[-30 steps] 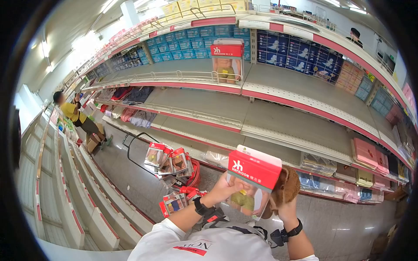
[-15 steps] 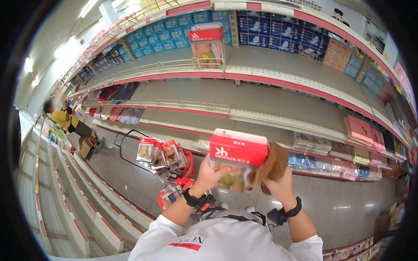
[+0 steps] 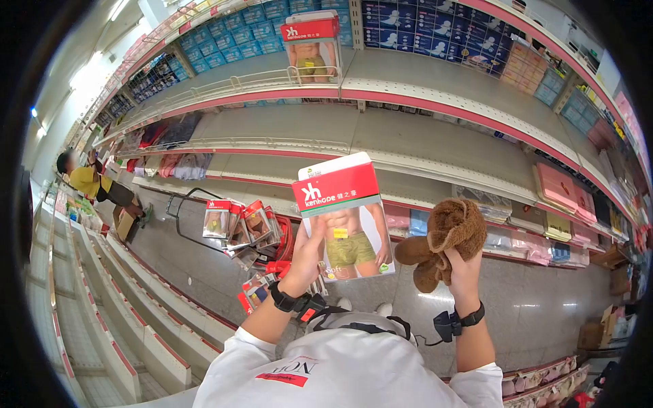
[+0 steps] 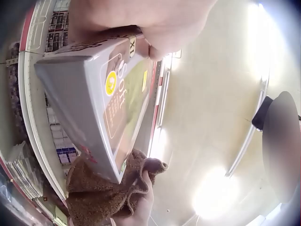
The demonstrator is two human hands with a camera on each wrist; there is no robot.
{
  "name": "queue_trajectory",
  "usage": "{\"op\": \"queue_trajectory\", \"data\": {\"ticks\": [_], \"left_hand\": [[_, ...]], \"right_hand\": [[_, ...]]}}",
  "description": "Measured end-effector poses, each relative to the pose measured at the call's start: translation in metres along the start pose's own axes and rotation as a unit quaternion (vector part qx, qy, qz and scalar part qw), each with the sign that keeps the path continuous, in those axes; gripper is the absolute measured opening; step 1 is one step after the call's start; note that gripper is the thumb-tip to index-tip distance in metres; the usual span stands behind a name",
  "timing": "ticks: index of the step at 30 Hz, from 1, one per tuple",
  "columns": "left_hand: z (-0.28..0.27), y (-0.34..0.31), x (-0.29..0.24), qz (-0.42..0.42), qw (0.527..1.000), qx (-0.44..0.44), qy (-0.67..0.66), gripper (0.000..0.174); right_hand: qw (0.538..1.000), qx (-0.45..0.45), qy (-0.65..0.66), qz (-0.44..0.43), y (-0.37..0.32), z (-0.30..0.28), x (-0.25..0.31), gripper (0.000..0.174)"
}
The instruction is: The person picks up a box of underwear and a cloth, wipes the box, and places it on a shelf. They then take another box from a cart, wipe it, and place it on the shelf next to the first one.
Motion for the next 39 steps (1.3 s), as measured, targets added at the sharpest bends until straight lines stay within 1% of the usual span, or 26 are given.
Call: {"op": "queue_trajectory", "data": {"ticks": [7, 9, 10, 11, 13, 14, 16, 17, 19, 20, 21, 22, 24, 25, 26, 27, 28, 29, 30, 31, 33, 34, 35, 37, 38, 39], "left_hand": [[-0.002, -0.001, 0.004, 0.000, 1.000, 0.015, 0.001, 0.038], [0.001, -0.001, 0.002, 0.009, 0.999, 0.031, 0.042, 0.043], [0.002, -0.001, 0.003, 0.007, 0.999, 0.031, 0.040, 0.043], [0.002, -0.001, 0.002, 0.023, 0.998, 0.018, 0.055, 0.042], [0.003, -0.001, 0.003, 0.039, 0.997, 0.006, 0.068, 0.040], [0.001, -0.002, 0.006, 0.036, 0.996, -0.006, 0.082, 0.040], [0.003, -0.006, 0.006, 0.041, 0.995, -0.016, 0.095, 0.040], [0.006, -0.008, 0.006, 0.052, 0.993, -0.017, 0.108, 0.040], [0.008, -0.010, 0.008, 0.069, 0.990, -0.017, 0.122, 0.039], [0.007, -0.010, 0.013, 0.077, 0.986, -0.013, 0.148, 0.039], [0.009, -0.009, 0.017, 0.084, 0.981, -0.009, 0.174, 0.039], [0.017, -0.011, 0.016, 0.085, 0.980, -0.007, 0.181, 0.036], [0.028, -0.011, 0.024, 0.080, 0.981, 0.002, 0.179, 0.036], [0.032, -0.011, 0.027, 0.073, 0.982, 0.009, 0.176, 0.036], [0.034, -0.009, 0.033, 0.047, 0.986, 0.024, 0.159, 0.040], [0.033, -0.007, 0.033, 0.047, 0.986, 0.026, 0.159, 0.040], [0.035, -0.005, 0.031, 0.068, 0.990, 0.052, 0.109, 0.042], [0.038, -0.004, 0.025, 0.088, 0.991, 0.078, 0.059, 0.043], [0.036, -0.002, 0.021, 0.031, 0.994, 0.098, -0.029, 0.044], [0.032, -0.001, 0.020, 0.027, 0.994, 0.098, -0.031, 0.044], [0.022, 0.002, 0.018, 0.055, 0.995, 0.081, 0.029, 0.041], [0.021, 0.001, 0.013, 0.063, 0.996, 0.062, 0.026, 0.038], [0.019, 0.004, 0.011, 0.064, 0.995, 0.069, 0.028, 0.038], [0.008, 0.011, 0.005, 0.093, 0.995, -0.016, 0.038, 0.035], [0.008, 0.009, -0.001, 0.094, 0.995, -0.012, 0.038, 0.035], [0.007, 0.006, -0.009, 0.095, 0.995, -0.015, 0.012, 0.037]], "right_hand": [[0.999, -0.014, -0.004, -0.035, -0.007, -0.013, -0.013, 0.046], [0.995, -0.088, 0.049, 0.000, -0.010, -0.017, -0.015, 0.043], [0.992, -0.084, 0.089, 0.009, -0.010, -0.019, -0.018, 0.044], [0.993, -0.085, 0.087, 0.008, -0.011, -0.021, -0.019, 0.044], [0.986, -0.049, 0.161, 0.014, -0.014, -0.015, -0.019, 0.042], [0.986, -0.050, 0.160, 0.013, -0.016, -0.017, -0.021, 0.042], [0.992, -0.042, 0.116, -0.011, -0.018, -0.019, -0.029, 0.040], [0.992, -0.039, 0.119, -0.017, -0.019, -0.016, -0.031, 0.040], [0.997, 0.030, -0.063, -0.023, -0.025, -0.005, -0.034, 0.041], [0.856, 0.175, -0.459, -0.161, -0.026, 0.006, -0.023, 0.043], [0.919, 0.167, -0.331, -0.130, -0.029, 0.013, -0.025, 0.048], [0.963, 0.156, -0.197, -0.095, -0.032, 0.044, -0.014, 0.053], [0.949, 0.233, -0.142, -0.161, -0.035, 0.077, -0.015, 0.063], [0.949, 0.231, -0.142, -0.161, -0.038, 0.082, -0.026, 0.063], [0.927, 0.233, -0.226, -0.189, -0.041, 0.086, -0.040, 0.069], [0.897, 0.234, -0.308, -0.215, -0.043, 0.089, -0.050, 0.076], [0.896, 0.233, -0.309, -0.216, -0.046, 0.099, -0.042, 0.076], [0.846, 0.266, -0.378, -0.266, -0.051, 0.115, -0.024, 0.075], [0.788, 0.296, -0.442, -0.311, -0.054, 0.124, -0.015, 0.073], [0.788, 0.295, -0.445, -0.307, -0.052, 0.123, -0.015, 0.073], [0.762, 0.333, -0.412, -0.372, -0.046, 0.125, -0.013, 0.062], [0.756, 0.348, -0.410, -0.373, -0.041, 0.123, -0.012, 0.051], [0.756, 0.342, -0.413, -0.376, -0.034, 0.119, -0.013, 0.051], [0.705, 0.361, -0.456, -0.405, -0.027, 0.110, -0.021, 0.046], [0.704, 0.358, -0.459, -0.406, -0.024, 0.103, -0.029, 0.046], [0.746, 0.320, -0.416, -0.409, -0.017, 0.094, -0.036, 0.042]]}}
Point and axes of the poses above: each hand's wrist, its own y-axis towards the middle knuckle, its own z-axis out of the palm, x = y × z, the point moved 4 cm from there along y, towards the middle knuckle, and after that the axes turned 12 degrees about -z, right-handed, at the moved point
